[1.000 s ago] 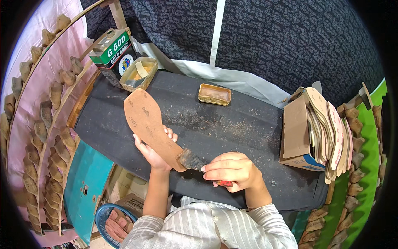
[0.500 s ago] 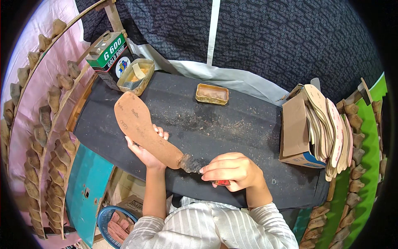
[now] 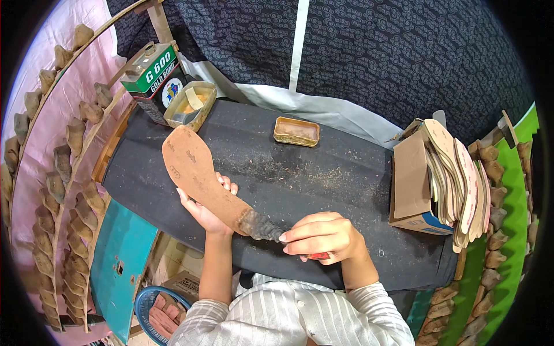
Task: Apply adhesive to shoe insoles or outsoles using a small brush.
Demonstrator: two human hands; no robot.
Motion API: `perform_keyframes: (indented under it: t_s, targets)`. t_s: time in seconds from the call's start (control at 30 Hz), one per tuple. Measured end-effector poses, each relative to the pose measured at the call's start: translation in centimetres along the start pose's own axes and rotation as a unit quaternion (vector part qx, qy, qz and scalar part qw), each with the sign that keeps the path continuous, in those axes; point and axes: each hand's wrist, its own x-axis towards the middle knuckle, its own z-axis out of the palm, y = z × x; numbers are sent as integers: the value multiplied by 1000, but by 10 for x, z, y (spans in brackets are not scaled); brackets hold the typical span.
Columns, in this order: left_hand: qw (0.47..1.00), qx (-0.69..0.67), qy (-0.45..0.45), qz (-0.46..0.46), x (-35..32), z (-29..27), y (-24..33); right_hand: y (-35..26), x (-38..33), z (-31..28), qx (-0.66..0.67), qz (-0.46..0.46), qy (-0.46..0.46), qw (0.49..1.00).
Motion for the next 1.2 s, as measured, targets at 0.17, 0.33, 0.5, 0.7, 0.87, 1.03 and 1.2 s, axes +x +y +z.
perform_keyframes:
  t_s: [0.17, 0.33, 0.5, 0.7, 0.87, 1.03, 1.2]
  targets:
    - [1000, 12, 10, 15, 0, 1, -3, -2, 3, -1, -10, 18, -36, 999]
    - [997, 20, -32, -65, -3, 2, -12, -3, 5, -6, 59, -3, 17, 998]
    - [988, 45, 48, -141, -19, 26, -26, -2, 5, -4, -126, -35, 173, 976]
    - [954, 63, -201, -214, -25, -20, -44, -1, 3, -8, -226, -41, 236, 944]
    - [950, 178, -122, -226, -39, 3, -49, 0, 4, -8, -270, -36, 204, 940]
    - [946, 126, -176, -242, -34, -13, -51, 4, 1, -10, -283, 6, 256, 924]
    - [949, 138, -169, -226, -35, -9, -51, 1, 0, -12, -295, 60, 300, 905]
